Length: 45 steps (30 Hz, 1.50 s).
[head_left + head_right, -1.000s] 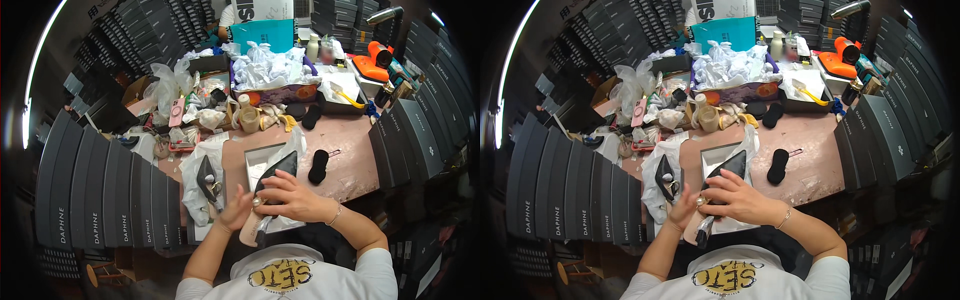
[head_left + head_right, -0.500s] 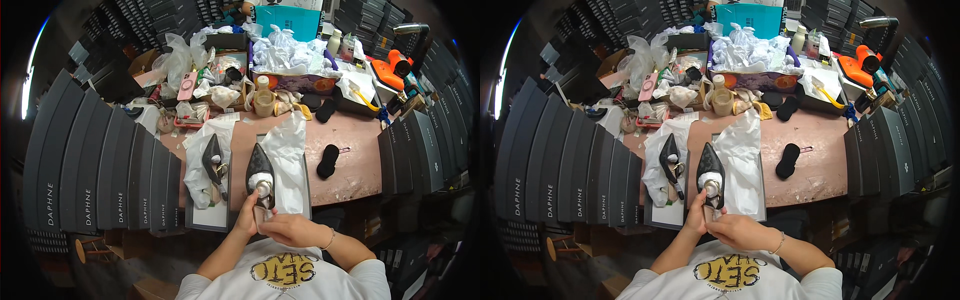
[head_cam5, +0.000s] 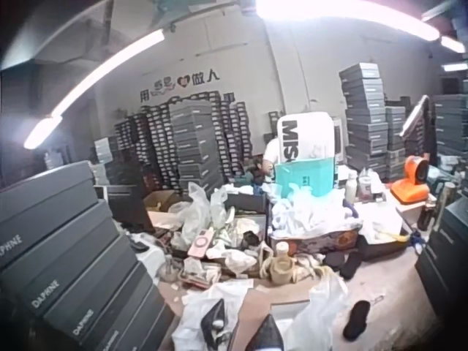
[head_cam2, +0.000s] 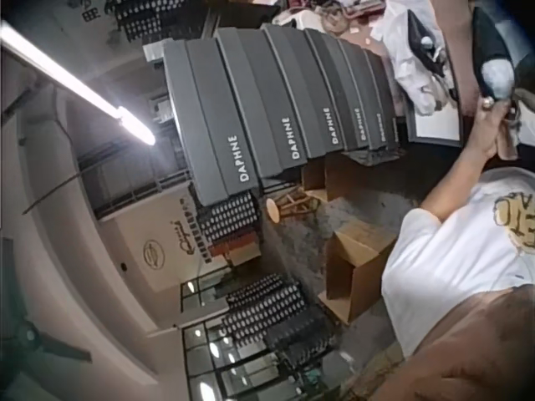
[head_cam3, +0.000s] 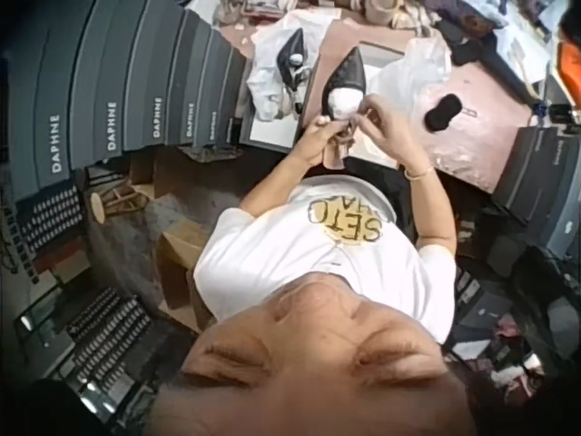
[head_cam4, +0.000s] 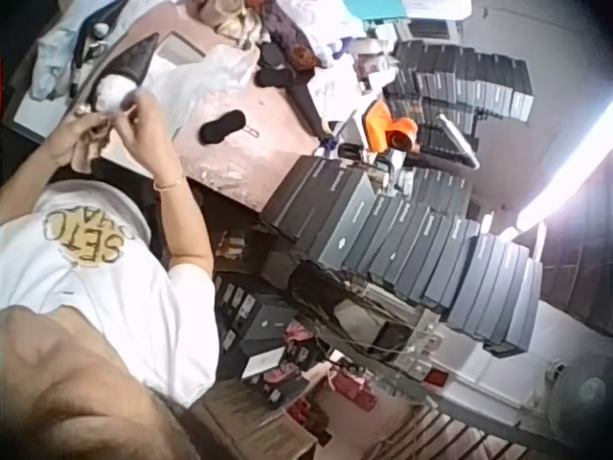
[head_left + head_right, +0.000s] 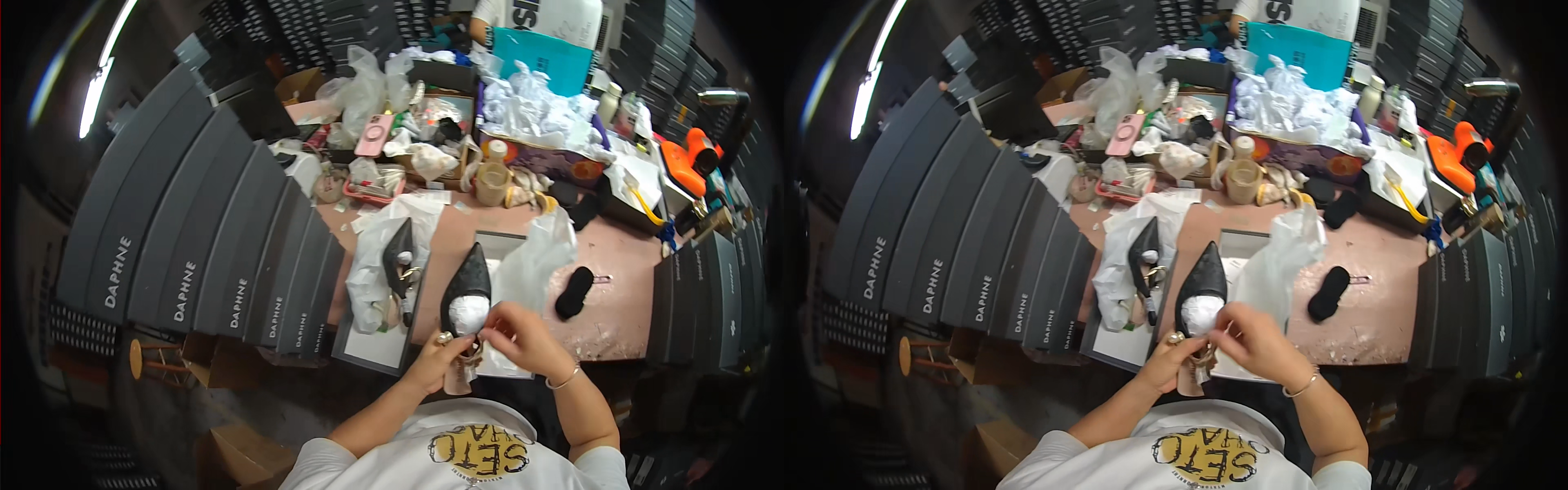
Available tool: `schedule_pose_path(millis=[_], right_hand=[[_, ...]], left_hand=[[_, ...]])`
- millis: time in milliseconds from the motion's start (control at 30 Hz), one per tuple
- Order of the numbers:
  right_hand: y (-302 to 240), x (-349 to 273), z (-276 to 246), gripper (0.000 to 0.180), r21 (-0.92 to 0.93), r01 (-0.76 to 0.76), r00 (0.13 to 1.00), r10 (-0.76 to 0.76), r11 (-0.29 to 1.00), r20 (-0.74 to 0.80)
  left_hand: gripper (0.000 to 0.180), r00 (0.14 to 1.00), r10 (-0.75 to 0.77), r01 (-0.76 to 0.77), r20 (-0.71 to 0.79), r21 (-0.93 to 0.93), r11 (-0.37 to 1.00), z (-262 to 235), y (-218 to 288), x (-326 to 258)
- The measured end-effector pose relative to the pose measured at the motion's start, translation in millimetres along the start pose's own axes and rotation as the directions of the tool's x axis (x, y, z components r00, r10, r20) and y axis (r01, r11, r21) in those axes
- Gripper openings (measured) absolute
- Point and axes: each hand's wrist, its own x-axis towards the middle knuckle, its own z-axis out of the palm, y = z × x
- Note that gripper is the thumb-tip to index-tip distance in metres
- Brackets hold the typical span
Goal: The recorder is inspecting, cleaning, and packing women's high-heeled shoes into boxes.
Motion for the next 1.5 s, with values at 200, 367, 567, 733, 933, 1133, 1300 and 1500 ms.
schedule_pose_path(millis=[200,367,567,733,933,1133,1300,1500], right_hand=[[9,18,23,0.043,-0.477,0.148,0.972,-0.216,0.866,-0.091],[55,10,8,0.033,0.318,0.159,0.953,-0.061,0.935,-0.298],[136,39,-9,0.041,-0.831,-0.011,1.0,0.002,0.556,-0.012],[53,20,4,0.038,-0.389,0.274,0.919,-0.359,0.879,-0.162],[54,54,37,0.035,-0.462,0.334,0.94,-0.325,0.822,0.101],[56,58,68,0.024,-0.34,0.304,0.952,-0.299,0.89,0.067],[31,23,77,0.055,-0.357,0.36,0.933,-0.342,0.862,0.113],[28,48,96,0.067,-0.289,0.253,0.959,-0.199,0.923,0.204]], left_hand=[[0.068,0.878,0.464,-0.272,-0.117,0.676,0.685,22,-7,-2],[0.061,0.894,0.368,-0.288,-0.254,0.301,0.909,5,-19,0],[0.055,0.953,0.179,-0.147,-0.245,0.144,0.979,-1,-7,7],[0.076,0.916,0.363,-0.308,-0.172,0.28,0.909,5,-2,14],[0.067,0.877,0.471,-0.295,-0.099,0.662,0.689,9,-43,15],[0.086,0.984,0.17,-0.15,-0.051,0.279,0.949,7,-10,-22],[0.053,0.94,0.279,-0.252,-0.198,0.151,0.956,11,46,9],[0.052,0.846,0.379,-0.342,-0.375,0.166,0.925,-8,39,12]])
